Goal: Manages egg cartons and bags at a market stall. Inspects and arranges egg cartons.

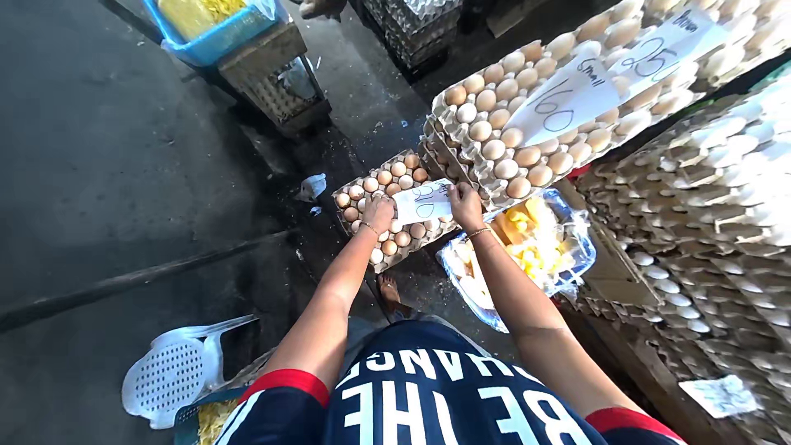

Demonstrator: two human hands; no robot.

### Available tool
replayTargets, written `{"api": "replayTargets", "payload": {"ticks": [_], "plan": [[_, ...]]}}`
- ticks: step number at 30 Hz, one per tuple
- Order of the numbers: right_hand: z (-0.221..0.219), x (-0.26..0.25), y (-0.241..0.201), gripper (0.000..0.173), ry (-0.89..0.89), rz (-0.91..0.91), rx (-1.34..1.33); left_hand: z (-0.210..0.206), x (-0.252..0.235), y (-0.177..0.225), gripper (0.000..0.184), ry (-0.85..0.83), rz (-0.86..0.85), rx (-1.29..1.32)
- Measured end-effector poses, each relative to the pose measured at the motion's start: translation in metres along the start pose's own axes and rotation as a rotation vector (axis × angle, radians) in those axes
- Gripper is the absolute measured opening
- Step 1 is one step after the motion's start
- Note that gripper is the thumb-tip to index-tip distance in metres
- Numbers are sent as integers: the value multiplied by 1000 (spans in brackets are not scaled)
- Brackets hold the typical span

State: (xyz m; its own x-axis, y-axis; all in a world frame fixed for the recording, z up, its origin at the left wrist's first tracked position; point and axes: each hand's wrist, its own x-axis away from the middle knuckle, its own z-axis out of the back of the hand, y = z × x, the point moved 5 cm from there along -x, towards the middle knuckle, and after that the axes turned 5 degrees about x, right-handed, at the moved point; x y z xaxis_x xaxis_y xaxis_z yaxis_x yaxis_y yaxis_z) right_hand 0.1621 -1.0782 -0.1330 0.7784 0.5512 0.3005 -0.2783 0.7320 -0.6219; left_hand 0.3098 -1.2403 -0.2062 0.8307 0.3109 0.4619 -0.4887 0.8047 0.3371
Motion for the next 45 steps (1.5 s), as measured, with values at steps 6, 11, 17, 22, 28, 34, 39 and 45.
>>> {"api": "replayTargets", "payload": {"ticks": [6, 11, 17, 22, 28, 34, 39, 45], "plan": [[-7, -13, -5, 37, 31, 71, -102, 18, 35, -28, 26, 247, 13, 339], [-19, -25, -12, 38, -8, 45, -112, 9, 43, -52, 41, 197, 24, 398], [-20, -27, -16, 37, 11, 38, -52, -4, 24, -22, 47, 65, 46, 188], [-11, -24, -13, 37, 22, 61, -48, -11, 9, -4, 40, 71, -10, 0], [-10, -25, -7, 35, 21, 99, -86, -6, 3, -13, 44, 56, -17, 101], [-16, -29, -10, 34, 22, 143, -139, 14, 47, -49, 48, 363, 130, 631], [-34, -29, -23, 38, -53, 168, -60, 24, 71, -46, 49, 466, 71, 730], [-44, -27, -43, 37, -118, 177, 103, 12, 33, -21, 49, 227, 11, 403]]}}
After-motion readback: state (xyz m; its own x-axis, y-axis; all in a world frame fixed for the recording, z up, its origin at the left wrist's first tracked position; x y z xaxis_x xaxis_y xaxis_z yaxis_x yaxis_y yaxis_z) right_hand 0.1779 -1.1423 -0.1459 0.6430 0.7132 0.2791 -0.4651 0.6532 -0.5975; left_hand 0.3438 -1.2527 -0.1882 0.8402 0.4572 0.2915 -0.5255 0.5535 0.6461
